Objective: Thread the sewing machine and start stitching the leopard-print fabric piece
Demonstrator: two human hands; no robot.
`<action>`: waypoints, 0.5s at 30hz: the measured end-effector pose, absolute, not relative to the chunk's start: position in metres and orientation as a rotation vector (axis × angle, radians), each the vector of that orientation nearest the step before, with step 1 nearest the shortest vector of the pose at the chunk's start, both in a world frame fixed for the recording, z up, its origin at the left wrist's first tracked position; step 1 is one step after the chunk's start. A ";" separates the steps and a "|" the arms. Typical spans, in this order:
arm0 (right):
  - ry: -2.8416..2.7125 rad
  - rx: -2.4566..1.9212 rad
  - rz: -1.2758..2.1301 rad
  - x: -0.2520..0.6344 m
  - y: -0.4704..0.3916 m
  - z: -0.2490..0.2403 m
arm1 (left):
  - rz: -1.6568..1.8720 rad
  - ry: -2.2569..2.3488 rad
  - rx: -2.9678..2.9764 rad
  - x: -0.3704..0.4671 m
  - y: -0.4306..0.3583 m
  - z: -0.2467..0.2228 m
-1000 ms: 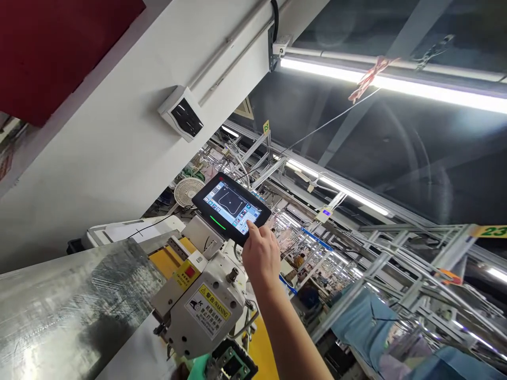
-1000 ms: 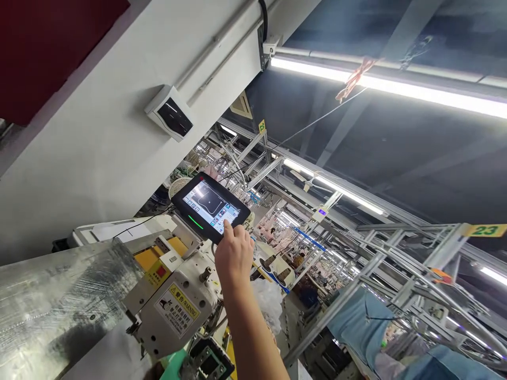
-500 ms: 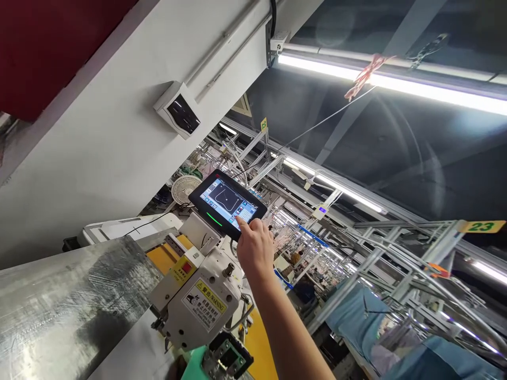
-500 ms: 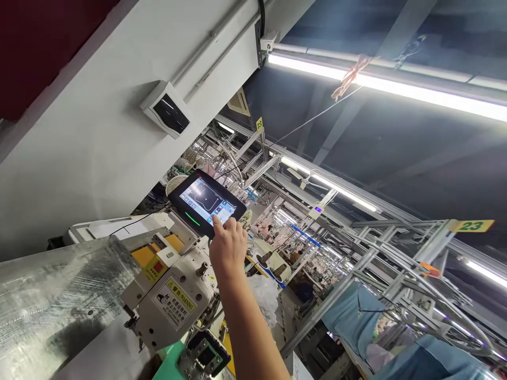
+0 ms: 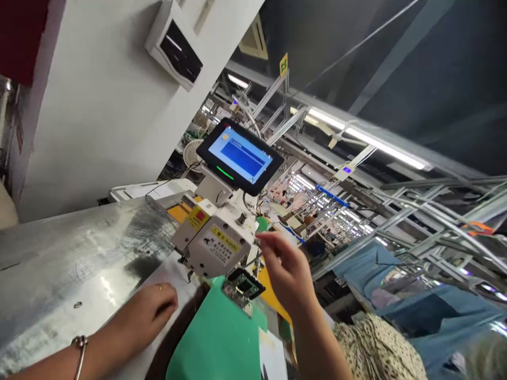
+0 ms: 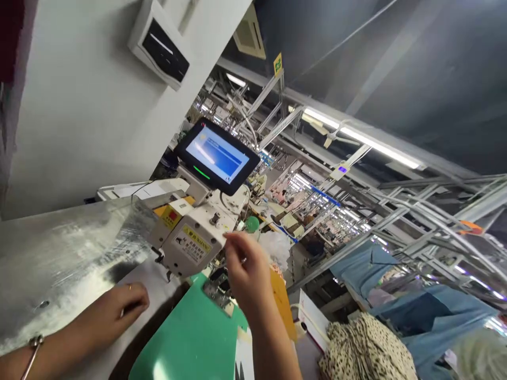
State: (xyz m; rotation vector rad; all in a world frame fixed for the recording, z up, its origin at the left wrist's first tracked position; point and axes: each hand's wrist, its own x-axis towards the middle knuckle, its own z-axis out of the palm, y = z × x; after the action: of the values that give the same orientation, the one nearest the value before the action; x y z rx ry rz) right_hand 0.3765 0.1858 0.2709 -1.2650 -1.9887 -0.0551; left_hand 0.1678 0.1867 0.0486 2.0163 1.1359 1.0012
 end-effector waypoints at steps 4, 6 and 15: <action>-2.157 -1.625 0.655 0.396 0.160 0.194 | 0.761 1.342 1.924 0.175 0.201 0.071; -2.148 -1.765 0.717 0.396 0.169 0.157 | 0.698 1.420 1.923 0.184 0.211 0.075; -2.029 -1.935 0.456 0.368 0.243 0.093 | 0.574 1.698 1.875 0.221 0.234 0.062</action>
State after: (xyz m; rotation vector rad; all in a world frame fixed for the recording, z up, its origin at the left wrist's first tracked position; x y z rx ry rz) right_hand 0.3676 0.2427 0.0928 -1.9351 -2.0291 0.4556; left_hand 0.2205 0.2342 0.0624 1.8750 1.6981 0.5738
